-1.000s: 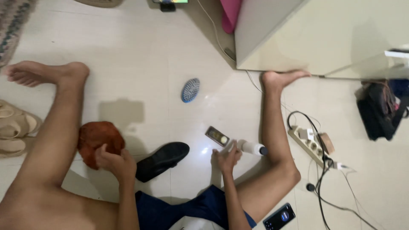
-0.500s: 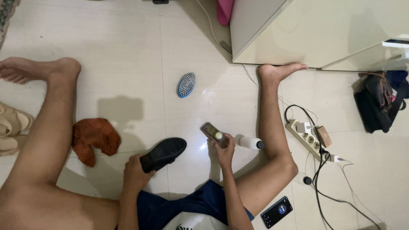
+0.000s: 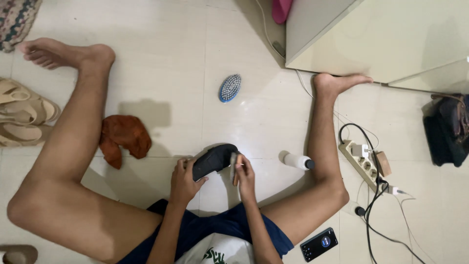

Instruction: A person sitting on the floor cleans and polishes a black shoe using a liquid cleaner and a cloth.

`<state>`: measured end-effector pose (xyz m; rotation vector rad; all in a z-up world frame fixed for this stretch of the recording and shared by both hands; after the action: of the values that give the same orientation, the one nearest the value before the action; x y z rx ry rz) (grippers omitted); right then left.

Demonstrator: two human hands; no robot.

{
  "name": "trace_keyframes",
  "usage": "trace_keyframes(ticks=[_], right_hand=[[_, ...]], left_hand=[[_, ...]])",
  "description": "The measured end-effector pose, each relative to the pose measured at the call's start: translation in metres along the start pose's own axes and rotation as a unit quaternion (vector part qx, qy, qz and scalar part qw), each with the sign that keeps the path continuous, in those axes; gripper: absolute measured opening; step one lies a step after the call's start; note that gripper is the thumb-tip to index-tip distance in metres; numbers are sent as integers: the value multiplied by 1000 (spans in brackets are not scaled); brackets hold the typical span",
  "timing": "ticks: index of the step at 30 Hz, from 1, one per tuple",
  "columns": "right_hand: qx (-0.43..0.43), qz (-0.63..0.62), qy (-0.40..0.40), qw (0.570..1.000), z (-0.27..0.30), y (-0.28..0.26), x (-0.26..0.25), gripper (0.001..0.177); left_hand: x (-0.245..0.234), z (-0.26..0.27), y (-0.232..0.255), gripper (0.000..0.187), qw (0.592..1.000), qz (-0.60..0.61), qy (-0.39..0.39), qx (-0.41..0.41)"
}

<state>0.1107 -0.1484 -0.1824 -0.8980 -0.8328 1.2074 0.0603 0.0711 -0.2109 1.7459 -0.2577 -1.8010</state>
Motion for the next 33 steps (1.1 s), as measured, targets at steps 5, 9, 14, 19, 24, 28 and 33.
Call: trace_keyframes(ticks=[5,9,14,19,24,28,33], right_hand=[[-115,145,-50,981,11,0,27,43],[-136,173,-68,973,19,-2,32,38],[-62,160,-38,984,11,29,9,39],[106,-158,-6,982,29,-14,7,39],[180,-224,-2,958,36,-5,-13,44],[189,-284,5,940,15,2,-21,42],[172,-269,-2,948,-2,-11,-16,39]], left_hand=[[15,-1,-11,87,998,62,-13,14],[-8,4,10,89,996,84,-26,-2],[-48,5,39,68,987,155,-29,15],[-46,3,35,71,980,189,-57,-4],[-32,17,29,72,960,244,-123,-57],[-31,11,28,67,968,212,-122,-64],[-17,16,24,75,968,205,-128,-64]])
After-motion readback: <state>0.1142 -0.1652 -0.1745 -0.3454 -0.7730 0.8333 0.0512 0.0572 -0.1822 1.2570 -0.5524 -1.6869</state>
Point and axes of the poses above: each hand's wrist, its own z-axis away from the middle knuckle, its own x-axis out of the palm, y = z × x, the point moved 2 cm from there along -z, towards the middle knuckle, and after that the axes turned 4 degrees about y, right-handed, at the moved point
